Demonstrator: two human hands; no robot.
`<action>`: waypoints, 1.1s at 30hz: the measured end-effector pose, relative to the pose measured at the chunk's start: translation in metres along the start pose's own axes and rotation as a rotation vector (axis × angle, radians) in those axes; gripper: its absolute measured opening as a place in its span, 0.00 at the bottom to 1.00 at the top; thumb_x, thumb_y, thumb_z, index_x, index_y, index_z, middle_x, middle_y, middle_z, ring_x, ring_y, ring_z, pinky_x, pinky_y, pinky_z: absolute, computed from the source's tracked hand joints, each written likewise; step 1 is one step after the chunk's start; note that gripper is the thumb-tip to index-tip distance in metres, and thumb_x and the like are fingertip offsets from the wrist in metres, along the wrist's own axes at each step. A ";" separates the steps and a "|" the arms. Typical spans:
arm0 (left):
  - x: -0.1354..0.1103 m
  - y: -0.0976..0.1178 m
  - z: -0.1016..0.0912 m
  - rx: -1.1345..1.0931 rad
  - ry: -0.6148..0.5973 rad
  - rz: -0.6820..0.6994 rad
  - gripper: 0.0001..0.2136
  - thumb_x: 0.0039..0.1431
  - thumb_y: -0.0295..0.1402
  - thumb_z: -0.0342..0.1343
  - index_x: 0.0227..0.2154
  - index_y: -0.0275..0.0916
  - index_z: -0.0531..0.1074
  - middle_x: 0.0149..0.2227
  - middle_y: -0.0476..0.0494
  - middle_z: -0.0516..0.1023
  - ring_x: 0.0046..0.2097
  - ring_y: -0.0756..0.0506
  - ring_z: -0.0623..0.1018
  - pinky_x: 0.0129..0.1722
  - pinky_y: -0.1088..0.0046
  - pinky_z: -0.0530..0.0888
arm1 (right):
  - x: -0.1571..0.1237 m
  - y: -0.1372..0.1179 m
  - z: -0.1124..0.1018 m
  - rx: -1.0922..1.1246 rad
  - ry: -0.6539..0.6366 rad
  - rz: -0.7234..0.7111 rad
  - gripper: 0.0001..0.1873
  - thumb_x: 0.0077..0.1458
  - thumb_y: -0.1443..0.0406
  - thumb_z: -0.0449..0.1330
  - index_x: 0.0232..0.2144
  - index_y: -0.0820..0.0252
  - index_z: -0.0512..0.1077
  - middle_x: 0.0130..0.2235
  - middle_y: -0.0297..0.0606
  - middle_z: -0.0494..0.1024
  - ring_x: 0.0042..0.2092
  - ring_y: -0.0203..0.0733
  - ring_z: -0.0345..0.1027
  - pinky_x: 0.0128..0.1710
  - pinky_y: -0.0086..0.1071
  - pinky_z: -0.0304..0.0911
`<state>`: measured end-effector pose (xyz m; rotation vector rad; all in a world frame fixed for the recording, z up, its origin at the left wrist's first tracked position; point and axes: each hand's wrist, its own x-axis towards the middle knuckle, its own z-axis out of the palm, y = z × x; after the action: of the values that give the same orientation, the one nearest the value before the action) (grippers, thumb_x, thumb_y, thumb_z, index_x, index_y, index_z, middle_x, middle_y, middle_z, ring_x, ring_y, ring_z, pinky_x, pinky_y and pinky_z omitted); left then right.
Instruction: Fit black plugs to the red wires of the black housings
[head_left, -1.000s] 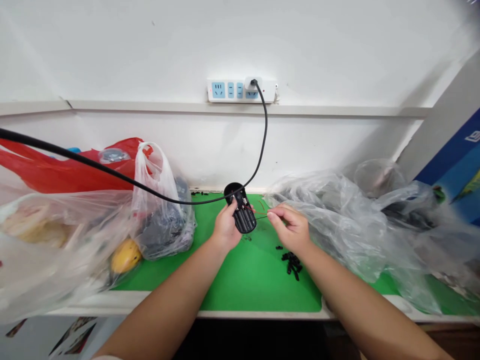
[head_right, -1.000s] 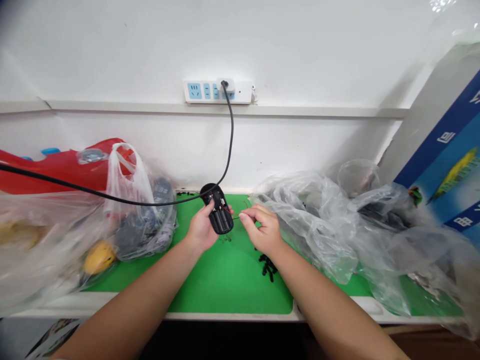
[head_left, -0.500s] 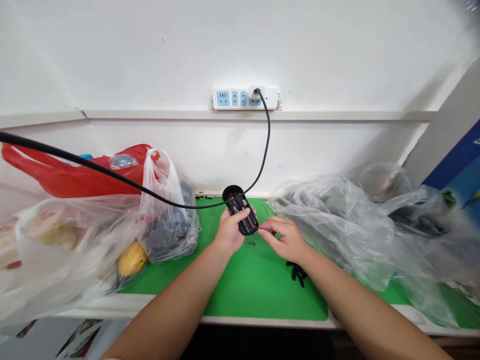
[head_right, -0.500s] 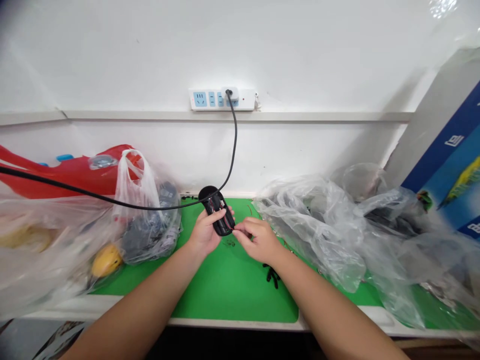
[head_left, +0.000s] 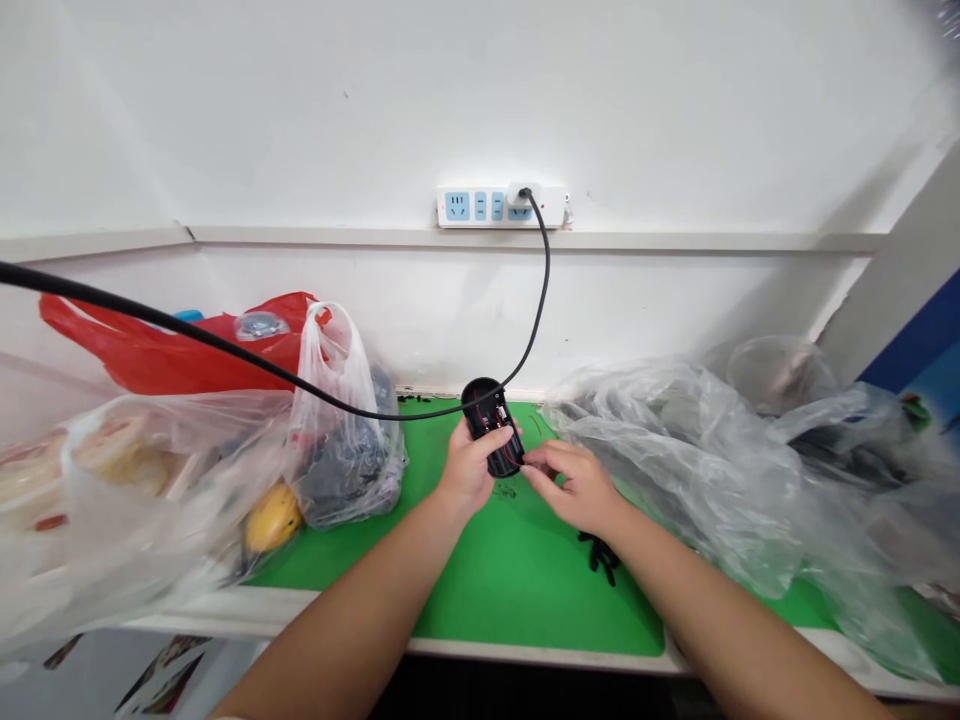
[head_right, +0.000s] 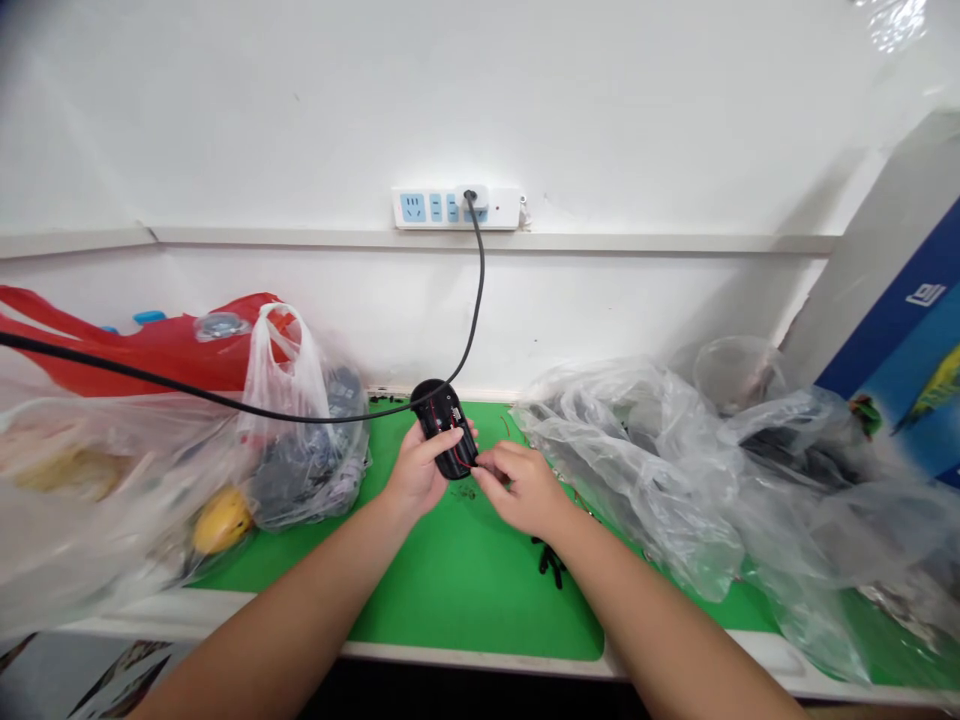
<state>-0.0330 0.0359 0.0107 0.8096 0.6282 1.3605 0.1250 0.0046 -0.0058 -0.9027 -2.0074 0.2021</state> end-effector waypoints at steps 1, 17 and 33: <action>0.000 0.000 0.000 0.001 0.004 -0.001 0.21 0.41 0.29 0.67 0.40 0.36 0.68 0.35 0.44 0.77 0.36 0.45 0.77 0.35 0.68 0.73 | 0.000 0.000 0.000 0.002 -0.003 0.005 0.06 0.58 0.65 0.57 0.36 0.60 0.73 0.27 0.36 0.72 0.27 0.35 0.65 0.28 0.31 0.61; 0.003 0.002 0.001 -0.041 0.077 -0.029 0.20 0.38 0.26 0.68 0.37 0.34 0.70 0.33 0.44 0.77 0.34 0.45 0.77 0.33 0.68 0.73 | -0.002 0.000 -0.001 -0.021 -0.092 0.129 0.16 0.56 0.63 0.58 0.46 0.59 0.68 0.34 0.37 0.74 0.32 0.37 0.68 0.34 0.33 0.65; 0.007 -0.007 -0.003 -0.091 0.077 -0.333 0.07 0.50 0.26 0.58 0.34 0.31 0.72 0.31 0.39 0.77 0.30 0.46 0.77 0.31 0.70 0.74 | 0.009 0.010 0.011 0.762 -0.092 0.817 0.16 0.56 0.57 0.57 0.42 0.62 0.66 0.30 0.35 0.73 0.26 0.35 0.71 0.25 0.28 0.67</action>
<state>-0.0300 0.0428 0.0041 0.5526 0.7216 1.1102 0.1190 0.0202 -0.0108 -1.1342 -1.3281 1.3684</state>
